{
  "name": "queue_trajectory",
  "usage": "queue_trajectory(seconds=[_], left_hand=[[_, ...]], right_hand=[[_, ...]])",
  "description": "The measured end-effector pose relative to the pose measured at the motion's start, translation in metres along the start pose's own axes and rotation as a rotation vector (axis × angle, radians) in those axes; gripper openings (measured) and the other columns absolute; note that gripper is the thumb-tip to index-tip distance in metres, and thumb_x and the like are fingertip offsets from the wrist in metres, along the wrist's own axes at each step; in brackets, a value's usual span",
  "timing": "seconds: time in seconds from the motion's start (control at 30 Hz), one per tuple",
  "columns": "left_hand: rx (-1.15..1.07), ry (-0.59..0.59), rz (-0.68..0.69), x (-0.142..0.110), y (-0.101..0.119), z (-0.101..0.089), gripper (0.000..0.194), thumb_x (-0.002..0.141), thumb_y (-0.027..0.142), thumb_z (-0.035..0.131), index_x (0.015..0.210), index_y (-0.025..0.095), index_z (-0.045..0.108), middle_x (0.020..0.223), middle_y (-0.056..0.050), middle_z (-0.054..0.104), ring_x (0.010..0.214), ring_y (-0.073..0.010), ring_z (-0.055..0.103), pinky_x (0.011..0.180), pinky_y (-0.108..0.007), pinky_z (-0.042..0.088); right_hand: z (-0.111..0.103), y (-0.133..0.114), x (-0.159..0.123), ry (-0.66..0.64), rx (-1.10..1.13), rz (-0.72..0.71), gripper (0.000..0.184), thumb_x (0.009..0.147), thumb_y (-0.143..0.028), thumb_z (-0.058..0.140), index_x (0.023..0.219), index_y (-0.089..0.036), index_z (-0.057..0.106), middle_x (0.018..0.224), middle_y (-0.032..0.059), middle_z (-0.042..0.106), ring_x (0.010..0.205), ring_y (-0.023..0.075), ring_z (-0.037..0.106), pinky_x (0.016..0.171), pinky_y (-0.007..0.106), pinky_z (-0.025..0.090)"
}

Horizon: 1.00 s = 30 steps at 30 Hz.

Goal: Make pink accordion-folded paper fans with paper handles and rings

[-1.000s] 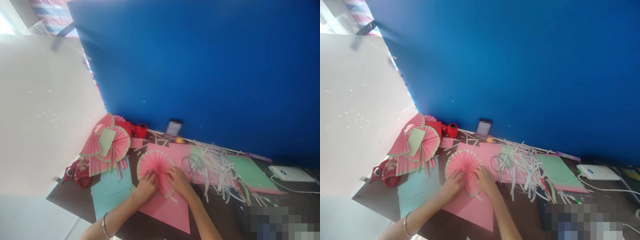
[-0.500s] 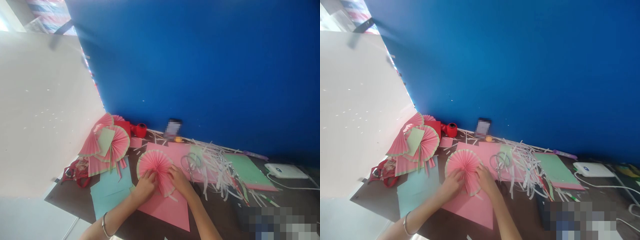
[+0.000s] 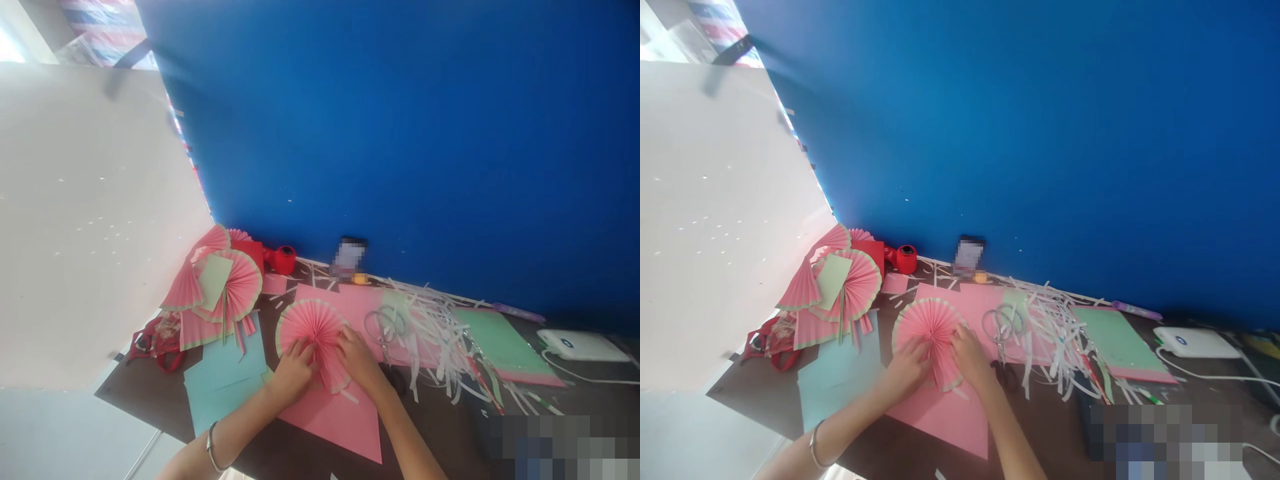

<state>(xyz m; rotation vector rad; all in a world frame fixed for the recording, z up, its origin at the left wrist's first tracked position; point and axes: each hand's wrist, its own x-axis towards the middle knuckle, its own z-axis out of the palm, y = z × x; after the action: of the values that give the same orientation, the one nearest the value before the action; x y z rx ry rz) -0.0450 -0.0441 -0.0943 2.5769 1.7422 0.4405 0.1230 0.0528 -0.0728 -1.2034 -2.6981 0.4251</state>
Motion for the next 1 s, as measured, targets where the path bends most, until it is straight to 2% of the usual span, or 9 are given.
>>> queue_trajectory(seconds=[0.17,0.33,0.53,0.8,1.0], left_hand=[[-0.070,-0.008,-0.032,0.000,0.000,-0.009,0.017,0.080,0.018,0.052,0.095,0.020,0.062,0.120,-0.009,0.050,0.118,-0.0281,0.039,0.095,-0.044,0.035],[-0.182,-0.035,-0.233,0.025,-0.003,-0.020,0.019,0.081,0.019,0.049,0.093,0.022,0.064,0.105,-0.006,0.057,0.097,-0.0227,0.048,0.079,-0.036,0.042],[-0.256,-0.131,-0.153,0.058,-0.012,-0.014,0.021,0.083,0.022,0.048,0.094,0.021,0.066,0.090,-0.006,0.059,0.090,-0.0202,0.050,0.080,-0.033,0.041],[-0.307,-0.167,-0.167,0.061,-0.016,-0.008,0.023,0.082,0.022,0.049,0.093,0.023,0.069,0.090,-0.005,0.059,0.089,-0.0195,0.051,0.081,-0.033,0.041],[-0.325,-0.193,-0.179,0.062,-0.018,-0.007,0.024,0.078,0.020,0.051,0.093,0.024,0.069,0.091,-0.005,0.060,0.090,-0.0199,0.052,0.082,-0.033,0.041]], right_hand=[[0.006,-0.002,-0.009,0.058,-0.174,0.015,0.022,0.080,-0.004,0.041,0.077,-0.017,0.058,0.085,0.0085,0.057,0.078,0.0211,0.048,0.070,0.032,0.033],[0.013,0.000,-0.011,0.058,-0.074,0.068,0.020,0.086,-0.012,0.040,0.082,-0.017,0.058,0.086,0.0071,0.059,0.080,0.0207,0.051,0.072,0.032,0.033],[0.013,0.004,-0.008,0.044,0.035,0.104,0.020,0.081,-0.008,0.043,0.084,-0.016,0.060,0.088,0.0053,0.062,0.084,0.0189,0.054,0.074,0.029,0.035],[0.009,0.006,-0.007,0.017,0.116,0.105,0.026,0.079,-0.010,0.043,0.089,-0.019,0.066,0.090,0.0039,0.065,0.085,0.0172,0.057,0.076,0.028,0.036],[0.009,0.007,-0.005,-0.006,0.101,0.083,0.025,0.079,-0.012,0.043,0.087,-0.020,0.065,0.089,0.0032,0.065,0.085,0.0166,0.056,0.075,0.028,0.036]])
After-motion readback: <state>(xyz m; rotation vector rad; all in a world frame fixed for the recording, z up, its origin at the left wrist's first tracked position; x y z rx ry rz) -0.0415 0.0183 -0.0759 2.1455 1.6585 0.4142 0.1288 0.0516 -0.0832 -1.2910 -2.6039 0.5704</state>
